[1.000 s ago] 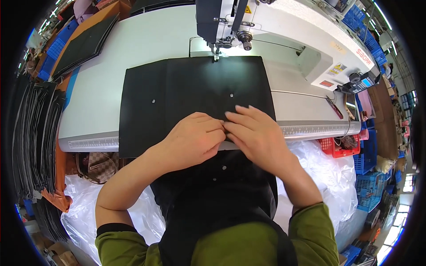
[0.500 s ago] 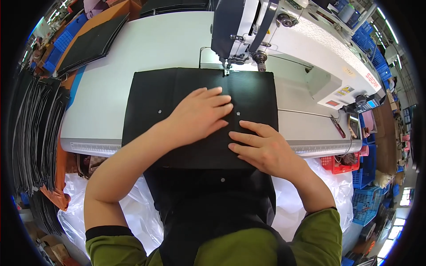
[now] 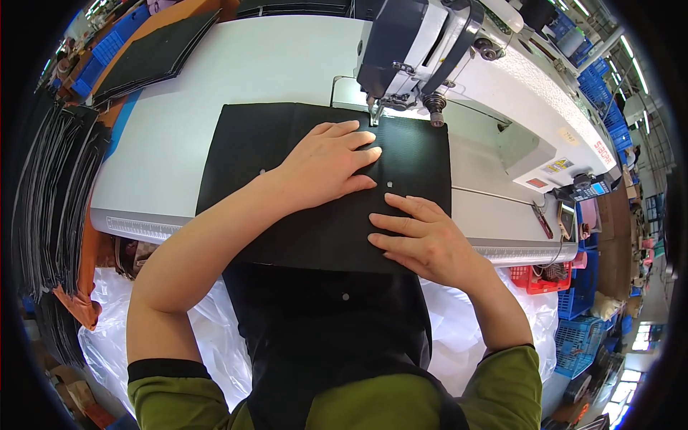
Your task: Sewing components of a leather product using an industrial sewing machine.
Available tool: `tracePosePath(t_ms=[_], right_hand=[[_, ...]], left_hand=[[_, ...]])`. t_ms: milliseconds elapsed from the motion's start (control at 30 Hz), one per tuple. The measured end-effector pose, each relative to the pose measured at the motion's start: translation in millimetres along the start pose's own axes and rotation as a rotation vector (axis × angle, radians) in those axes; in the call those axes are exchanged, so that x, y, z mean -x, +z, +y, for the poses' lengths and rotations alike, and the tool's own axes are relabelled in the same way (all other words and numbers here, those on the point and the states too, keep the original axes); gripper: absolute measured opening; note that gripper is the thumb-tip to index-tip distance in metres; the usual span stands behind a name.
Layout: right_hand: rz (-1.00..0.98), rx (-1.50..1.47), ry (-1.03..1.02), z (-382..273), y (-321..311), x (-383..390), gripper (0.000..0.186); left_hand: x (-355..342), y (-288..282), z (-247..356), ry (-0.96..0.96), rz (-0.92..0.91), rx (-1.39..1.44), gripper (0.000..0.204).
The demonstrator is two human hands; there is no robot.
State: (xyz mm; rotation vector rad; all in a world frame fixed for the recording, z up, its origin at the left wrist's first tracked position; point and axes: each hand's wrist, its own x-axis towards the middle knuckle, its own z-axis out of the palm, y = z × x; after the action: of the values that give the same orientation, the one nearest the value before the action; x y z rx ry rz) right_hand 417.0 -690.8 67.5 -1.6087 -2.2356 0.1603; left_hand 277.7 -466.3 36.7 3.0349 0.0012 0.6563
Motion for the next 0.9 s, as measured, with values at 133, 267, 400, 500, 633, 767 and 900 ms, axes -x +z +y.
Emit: tracePosePath(t_ms=[133, 267, 400, 500, 633, 767, 900], right_hand=[[0.041, -0.003, 0.015, -3, 4, 0, 0.024], [0.062, -0.027, 0.029, -7, 10, 3, 0.025], [0.065, -0.11, 0.026, -8, 13, 12, 0.028], [0.061, -0.15, 0.03, -8, 15, 12, 0.03], [0.057, -0.138, 0.03, -9, 14, 11, 0.03], [0.068, -0.129, 0.032, -7, 14, 8, 0.03], [0.054, -0.116, 0.041, -5, 12, 5, 0.031]], left_hand=[[2, 2, 2, -0.003, 0.009, 0.006, 0.04], [12, -6, 23, -0.084, -0.087, 0.018, 0.044], [46, -21, 54, -0.057, -0.019, 0.164, 0.043], [62, -26, 59, -0.048, 0.001, 0.231, 0.043], [69, -28, 59, -0.014, 0.033, 0.264, 0.041], [66, -28, 56, -0.023, 0.04, 0.287, 0.039], [62, -24, 49, -0.025, 0.035, 0.301, 0.038]])
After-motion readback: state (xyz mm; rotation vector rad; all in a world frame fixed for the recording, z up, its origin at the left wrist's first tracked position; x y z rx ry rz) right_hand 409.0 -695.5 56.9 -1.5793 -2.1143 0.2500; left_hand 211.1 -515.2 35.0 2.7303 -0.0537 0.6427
